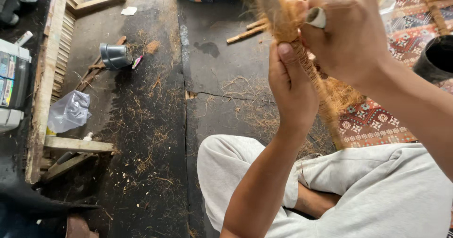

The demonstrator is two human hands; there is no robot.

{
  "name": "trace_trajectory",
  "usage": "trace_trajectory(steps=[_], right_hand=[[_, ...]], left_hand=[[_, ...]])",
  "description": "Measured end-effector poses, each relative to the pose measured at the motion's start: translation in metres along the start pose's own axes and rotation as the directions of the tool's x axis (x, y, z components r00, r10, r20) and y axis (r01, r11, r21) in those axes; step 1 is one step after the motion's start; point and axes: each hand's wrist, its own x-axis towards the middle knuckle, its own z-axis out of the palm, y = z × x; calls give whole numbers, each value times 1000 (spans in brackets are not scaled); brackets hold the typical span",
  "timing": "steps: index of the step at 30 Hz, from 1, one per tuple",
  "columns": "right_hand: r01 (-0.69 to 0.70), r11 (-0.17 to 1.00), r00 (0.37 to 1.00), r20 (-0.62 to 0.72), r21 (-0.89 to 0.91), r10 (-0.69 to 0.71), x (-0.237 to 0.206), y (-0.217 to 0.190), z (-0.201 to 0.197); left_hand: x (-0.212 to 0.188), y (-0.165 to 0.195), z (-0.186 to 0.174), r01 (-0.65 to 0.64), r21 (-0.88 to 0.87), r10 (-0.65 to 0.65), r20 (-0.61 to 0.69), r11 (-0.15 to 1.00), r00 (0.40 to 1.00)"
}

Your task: The person sits on the floor and assembles a broom by hand. They gather coconut coir, attach it to a wooden handle, and use a metal pipe to compress and secure the bristles along the handle.

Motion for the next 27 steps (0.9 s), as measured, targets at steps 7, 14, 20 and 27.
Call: trace_trajectory(steps=[7,14,20,27], right_hand=[[-327,945,945,5,-25,327,-11,-20,-55],[-455,872,884,-28,183,467,-27,-15,-86],[-395,440,855,148,806,496,-57,35,-95],[313,950,892,340,12,-298,-74,82,-120]], left_hand=[[6,-4,18,-47,-9,47,89,999,995],[-3,-11,37,77,-95,-49,266,993,963],[-17,-4,51,198,-32,-156,498,980,853],[-8,24,49,-405,316,-39,826,858,562]])
